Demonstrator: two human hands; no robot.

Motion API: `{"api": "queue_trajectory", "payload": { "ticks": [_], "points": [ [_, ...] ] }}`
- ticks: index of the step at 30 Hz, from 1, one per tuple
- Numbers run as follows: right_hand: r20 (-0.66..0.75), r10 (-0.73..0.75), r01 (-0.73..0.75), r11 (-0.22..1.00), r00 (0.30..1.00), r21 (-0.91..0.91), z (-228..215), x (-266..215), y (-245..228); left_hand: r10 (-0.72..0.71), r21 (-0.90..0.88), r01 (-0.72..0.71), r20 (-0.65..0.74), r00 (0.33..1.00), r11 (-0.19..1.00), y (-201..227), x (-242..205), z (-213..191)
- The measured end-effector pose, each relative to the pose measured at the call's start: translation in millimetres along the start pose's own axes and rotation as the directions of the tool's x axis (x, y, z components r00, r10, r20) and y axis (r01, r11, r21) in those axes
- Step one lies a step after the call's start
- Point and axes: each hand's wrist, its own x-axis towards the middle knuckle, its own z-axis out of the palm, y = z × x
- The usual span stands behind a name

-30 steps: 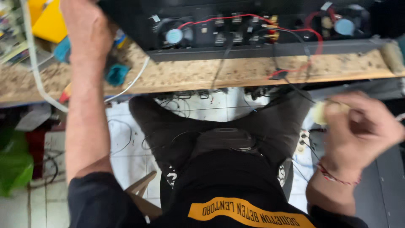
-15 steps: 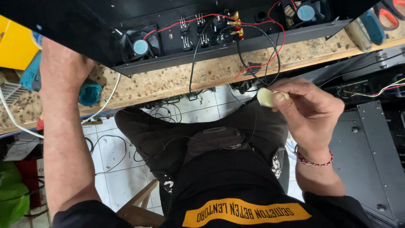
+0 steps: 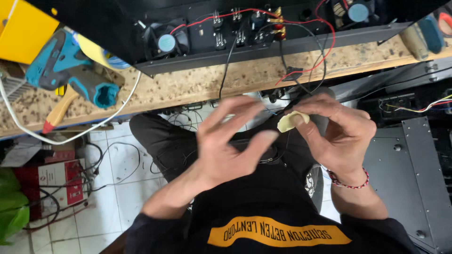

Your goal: The person connects red and black wires to a circuit board inside an open electronic device. They then tear a piece of yellow tape and wrap it around the connected wires to secure the joint.

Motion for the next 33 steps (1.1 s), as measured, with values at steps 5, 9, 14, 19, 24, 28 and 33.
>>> {"api": "queue_trajectory", "payload": {
  "ticks": [5,9,14,19,24,28,33],
  "points": [
    [0.000,0.088,-0.087,0.995,0.996,-0.038,-2.5,-6.7,-3.2,-0.188,-0.300,0.215,0.115,0.975,0.929,4.1,5.6,32.2],
    [-0.026,0.109,-0.109,0.994,0.994,-0.002,-3.6,-8.9,1.5,-0.236,-0.290,0.288,0.202,0.950,0.913,-3.1,1.1,35.9],
    [-0.007,0.036,-0.036,0.997,0.999,-0.075,-1.1,-6.5,3.9,-0.213,-0.299,0.273,0.217,0.953,0.914,-13.3,-5.6,38.6],
    [0.001,-0.004,0.004,0.992,1.000,-0.128,0.8,-4.9,2.8,-0.155,-0.273,0.192,0.150,0.976,0.943,-6.9,-1.3,28.3],
    [0.048,-0.096,0.104,0.977,0.994,-0.188,4.2,0.2,-5.9,0.003,-0.206,0.022,0.119,0.993,0.978,-8.7,8.6,36.9],
    [0.050,-0.126,0.134,0.964,0.991,-0.229,3.3,-2.7,5.5,0.141,-0.045,-0.138,0.082,0.987,0.989,-23.6,1.6,49.2],
    [-0.039,-0.119,0.109,0.975,0.992,-0.195,2.2,-14.9,28.4,0.232,-0.049,-0.233,-0.026,0.972,0.971,-32.5,-9.7,65.4]
  ]
}}
